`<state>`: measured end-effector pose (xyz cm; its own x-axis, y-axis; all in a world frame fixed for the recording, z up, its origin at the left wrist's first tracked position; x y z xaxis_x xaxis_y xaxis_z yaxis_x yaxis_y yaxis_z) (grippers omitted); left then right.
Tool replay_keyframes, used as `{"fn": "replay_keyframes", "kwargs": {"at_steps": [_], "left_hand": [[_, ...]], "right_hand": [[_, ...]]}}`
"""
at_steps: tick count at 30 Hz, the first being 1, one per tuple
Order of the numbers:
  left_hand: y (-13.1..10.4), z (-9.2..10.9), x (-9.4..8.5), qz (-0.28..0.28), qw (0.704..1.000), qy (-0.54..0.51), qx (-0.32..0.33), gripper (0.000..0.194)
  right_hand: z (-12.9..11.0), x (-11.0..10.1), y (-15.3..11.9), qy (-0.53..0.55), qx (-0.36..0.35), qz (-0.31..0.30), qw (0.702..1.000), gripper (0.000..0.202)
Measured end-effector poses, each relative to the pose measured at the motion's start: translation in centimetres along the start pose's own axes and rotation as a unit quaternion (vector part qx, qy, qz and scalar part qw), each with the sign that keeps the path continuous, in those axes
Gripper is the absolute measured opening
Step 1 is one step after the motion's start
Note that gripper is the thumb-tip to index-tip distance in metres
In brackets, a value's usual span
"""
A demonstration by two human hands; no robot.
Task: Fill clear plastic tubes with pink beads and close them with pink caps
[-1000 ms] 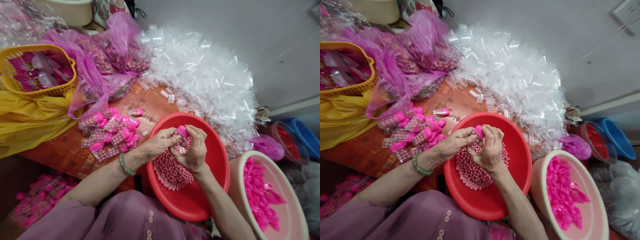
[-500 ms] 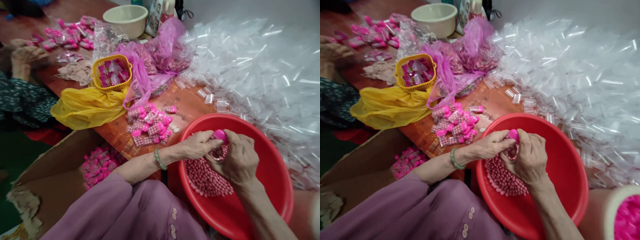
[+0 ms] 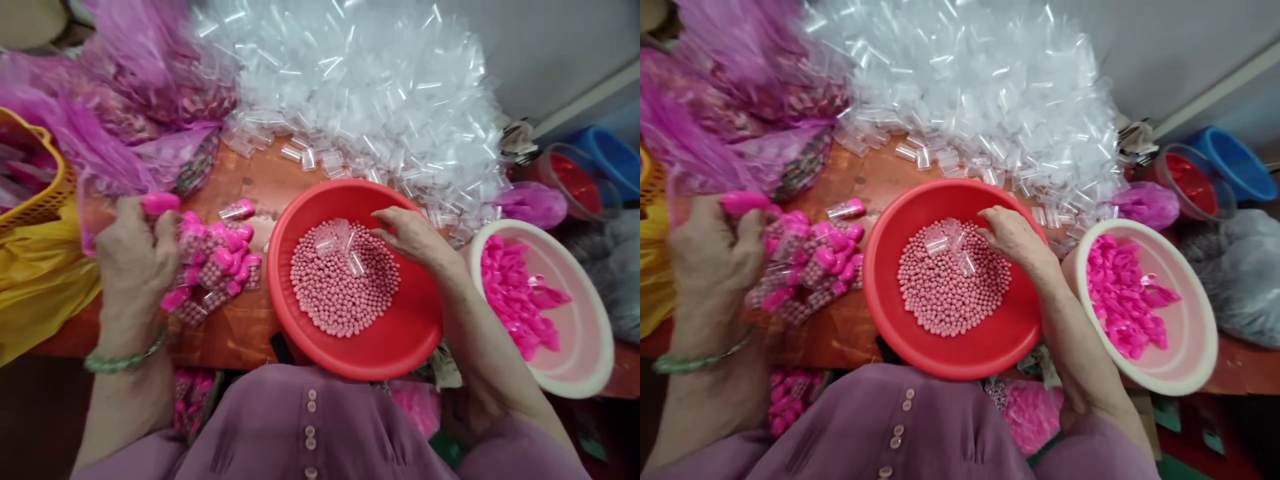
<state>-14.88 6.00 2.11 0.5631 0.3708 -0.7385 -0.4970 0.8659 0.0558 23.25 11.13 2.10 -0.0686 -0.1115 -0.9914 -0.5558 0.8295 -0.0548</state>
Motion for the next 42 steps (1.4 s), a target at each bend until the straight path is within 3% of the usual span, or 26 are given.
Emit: {"fn": "replay_keyframes", "kwargs": {"at_steps": [1,3,6,9,11,15,18,22,26,31,35,38,42], "left_hand": [[0.5,-1.2,-0.2,-0.006,0.999,0.034,-0.017,0.038],[1.1,-2.3,0.0,-0.013,0.998,0.055,0.007,0.045],[0.8,-1.7,0.9,-0.012,0.994,0.057,0.089,0.056],[-0.8,0.8,2.2,-0.015,0.987,0.051,0.151,0.053],[-2.9,3.7,2.4,0.012,0.974,-0.026,0.227,0.048],[-7.8,8.7,5.5,-0.124,0.927,-0.077,0.347,0.030],[-10.1,10.3,7.6,-0.163,0.903,-0.065,0.393,0.025],[-10.9,10.4,9.1,-0.151,0.899,0.001,0.410,0.017],[-10.9,10.3,9.1,-0.155,0.896,0.022,0.415,0.016],[-10.9,10.4,9.0,-0.152,0.900,0.018,0.408,0.017],[-10.9,10.4,9.1,-0.158,0.899,0.023,0.407,0.018],[-10.8,10.3,9.1,-0.163,0.900,0.023,0.403,0.019],[-10.7,10.4,9.0,-0.161,0.901,0.019,0.403,0.021]], "right_hand": [[0.1,0.7,-0.1,-0.002,-0.001,-0.031,1.000,0.019],[-0.5,1.9,0.0,0.000,-0.016,-0.078,0.997,0.017],[-2.3,2.6,0.6,-0.005,-0.027,-0.088,0.996,0.034],[-3.5,2.7,1.5,-0.035,-0.009,-0.102,0.994,0.058],[-3.9,3.0,2.1,-0.043,0.008,-0.133,0.990,0.061],[-3.4,3.7,2.8,-0.007,0.036,-0.143,0.989,0.040],[-2.4,4.1,2.7,0.039,0.045,-0.118,0.991,0.040],[-0.9,4.0,1.6,0.110,0.054,-0.058,0.991,0.043],[-0.2,3.4,0.1,0.183,0.052,-0.022,0.982,0.049],[0.2,4.0,-1.8,0.061,0.042,-0.074,0.995,0.040],[-0.2,6.2,-3.0,-0.057,-0.026,-0.129,0.990,0.044],[-0.2,7.3,-3.6,-0.045,-0.045,-0.158,0.985,0.046],[1.0,6.0,-3.1,0.009,-0.001,-0.133,0.991,0.041]]}}
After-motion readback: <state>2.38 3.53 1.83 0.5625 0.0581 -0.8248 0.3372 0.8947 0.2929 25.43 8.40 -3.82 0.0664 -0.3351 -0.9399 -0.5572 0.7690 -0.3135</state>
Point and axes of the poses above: each hand's wrist, its own y-axis towards the middle knuckle, its own x-axis out of the palm, z = x × y, the point moved 6 cm from there along y, towards the middle knuckle, and after that the axes turned 13 degrees about -x, right-handed, at the moved point
